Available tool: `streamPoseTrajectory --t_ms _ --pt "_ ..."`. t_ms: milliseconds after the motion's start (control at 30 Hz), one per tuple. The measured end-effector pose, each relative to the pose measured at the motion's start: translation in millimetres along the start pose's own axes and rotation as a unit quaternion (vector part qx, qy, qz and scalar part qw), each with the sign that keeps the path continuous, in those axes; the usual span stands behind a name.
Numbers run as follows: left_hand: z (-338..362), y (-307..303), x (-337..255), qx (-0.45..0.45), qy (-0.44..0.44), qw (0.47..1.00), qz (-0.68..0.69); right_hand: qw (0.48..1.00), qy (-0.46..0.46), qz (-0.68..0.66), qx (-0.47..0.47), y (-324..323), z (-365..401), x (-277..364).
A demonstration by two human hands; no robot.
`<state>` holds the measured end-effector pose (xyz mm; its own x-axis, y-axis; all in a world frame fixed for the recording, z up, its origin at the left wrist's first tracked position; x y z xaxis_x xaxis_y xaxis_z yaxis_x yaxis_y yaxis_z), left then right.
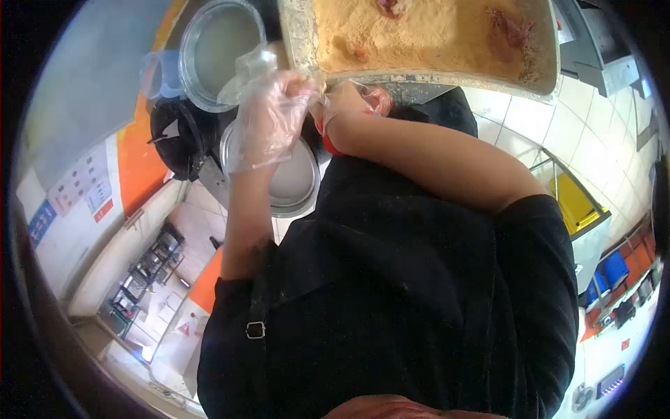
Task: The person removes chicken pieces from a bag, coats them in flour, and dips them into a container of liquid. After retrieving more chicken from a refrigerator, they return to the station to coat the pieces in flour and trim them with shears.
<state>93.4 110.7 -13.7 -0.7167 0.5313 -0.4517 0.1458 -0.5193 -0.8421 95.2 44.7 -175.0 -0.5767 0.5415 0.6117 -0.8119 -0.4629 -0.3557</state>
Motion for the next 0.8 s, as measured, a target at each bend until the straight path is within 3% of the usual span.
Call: streamPoseTrajectory --t_ms 33,133,167,233,267,400,467,500,567,700,767,800 --pt "9.3 5.3 8.4 -0.006 -0.004 1.0 0.004 0.998 0.041 -0.035 -0.013 -4.2 5.5 -4.0" --pt "45.2 42.7 47.7 0.017 -0.065 0.989 0.133 0.96 -0.129 0.242 -0.054 -25.0 37.8 39.6" --pt "53.3 46.4 47.9 0.017 -0.079 0.984 0.16 0.957 -0.133 0.251 -0.05 -23.4 42.0 36.4" --pt "67.1 50.2 28.0 0.018 -0.179 0.954 0.239 0.946 -0.273 0.092 -0.145 -43.4 68.2 55.6" --pt "68.3 63.0 44.1 -0.014 -0.151 0.959 0.24 0.971 -0.177 0.134 -0.092 -35.7 55.1 47.1" --pt "76.4 81.5 53.6 -0.007 -0.168 0.939 0.301 0.954 -0.183 0.224 -0.082 -28.2 62.4 44.0" --pt "79.7 75.8 41.6 0.003 -0.167 0.931 0.326 0.985 -0.044 0.099 -0.132 -62.0 99.8 42.3" --pt "80.5 68.8 37.7 0.002 -0.17 0.928 0.332 0.985 -0.043 0.104 -0.128 -56.1 90.4 39.7" --pt "83.3 61.6 33.6 0.025 -0.186 0.931 0.312 0.983 0.027 0.18 -0.007 -22.8 60.2 15.5" --pt "82.0 63.5 44.9 0.005 -0.135 0.958 0.253 0.963 -0.07 0.26 -0.016 -31.0 86.0 31.5" --pt "80.9 59.7 48.3 -0.093 -0.074 0.964 0.236 0.941 -0.159 0.285 -0.092 -40.9 98.1 44.1" --pt "80.8 58.4 47.3 -0.096 -0.073 0.963 0.24 0.939 -0.158 0.29 -0.092 -44.3 102.6 42.3"
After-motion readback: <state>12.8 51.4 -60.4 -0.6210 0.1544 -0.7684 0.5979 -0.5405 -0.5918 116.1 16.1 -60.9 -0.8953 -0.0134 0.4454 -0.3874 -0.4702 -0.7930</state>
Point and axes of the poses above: each hand's wrist, its own z-axis away from the middle knuckle, its own y-axis out of the palm, x = y × z, the point moved 10 cm from there along -z, towards the middle knuckle, and after that the axes turned 6 degrees about -z, right-handed, at the moved point
